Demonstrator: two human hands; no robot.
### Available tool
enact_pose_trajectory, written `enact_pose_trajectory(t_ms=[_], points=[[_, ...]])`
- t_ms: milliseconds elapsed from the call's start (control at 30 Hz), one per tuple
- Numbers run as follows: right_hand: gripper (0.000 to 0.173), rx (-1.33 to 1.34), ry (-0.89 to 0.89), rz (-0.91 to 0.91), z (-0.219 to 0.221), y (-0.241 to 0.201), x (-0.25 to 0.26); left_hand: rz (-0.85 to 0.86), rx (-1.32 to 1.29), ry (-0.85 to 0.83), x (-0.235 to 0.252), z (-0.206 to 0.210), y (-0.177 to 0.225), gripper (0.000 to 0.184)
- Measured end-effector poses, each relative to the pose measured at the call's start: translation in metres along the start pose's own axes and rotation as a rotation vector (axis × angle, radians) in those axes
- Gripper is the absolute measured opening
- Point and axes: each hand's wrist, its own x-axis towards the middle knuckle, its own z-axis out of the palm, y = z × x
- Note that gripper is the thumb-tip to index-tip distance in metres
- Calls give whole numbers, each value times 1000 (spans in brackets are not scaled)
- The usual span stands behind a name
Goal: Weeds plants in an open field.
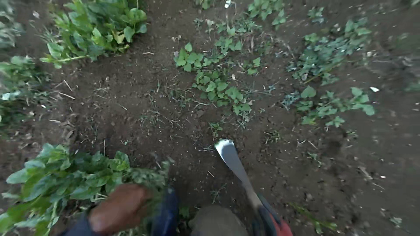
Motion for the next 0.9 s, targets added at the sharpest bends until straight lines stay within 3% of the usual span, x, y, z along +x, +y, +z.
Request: enact_pose_trajectory(t_ms=[100,167,267,333,433,500,600,667,733,800,900], points=[[42,-136,-63,-130,87,-71,92,298,11,-244,44,20,41,31],[43,-259,-121,-216,107,-115,116,323,84,-244,57,22,57,41],[42,-368,-133,-265,64,-110,82,254,74,127,51,-27,50,47],[42,-181,-135,-160,53,-105,62,200,87,491,73,-74,33,49],[44,8,-127,-72,114,-132,93,64,77,768,160,-142,-1,69],[44,-92,-120,-132,155,-167,123,-18,75,822,215,-172,-31,77],[43,-225,-68,-186,146,-175,105,-1,75,820,223,-157,-55,50],[43,-54,-24,-115,122,-153,69,21,23,706,197,-130,-57,43],[44,124,20,-33,117,-136,64,38,-113,686,179,-112,-46,41],[44,169,96,-28,148,-152,102,133,-149,794,179,-128,-18,36],[43,128,127,-73,183,-183,149,205,100,885,220,-203,23,34]])
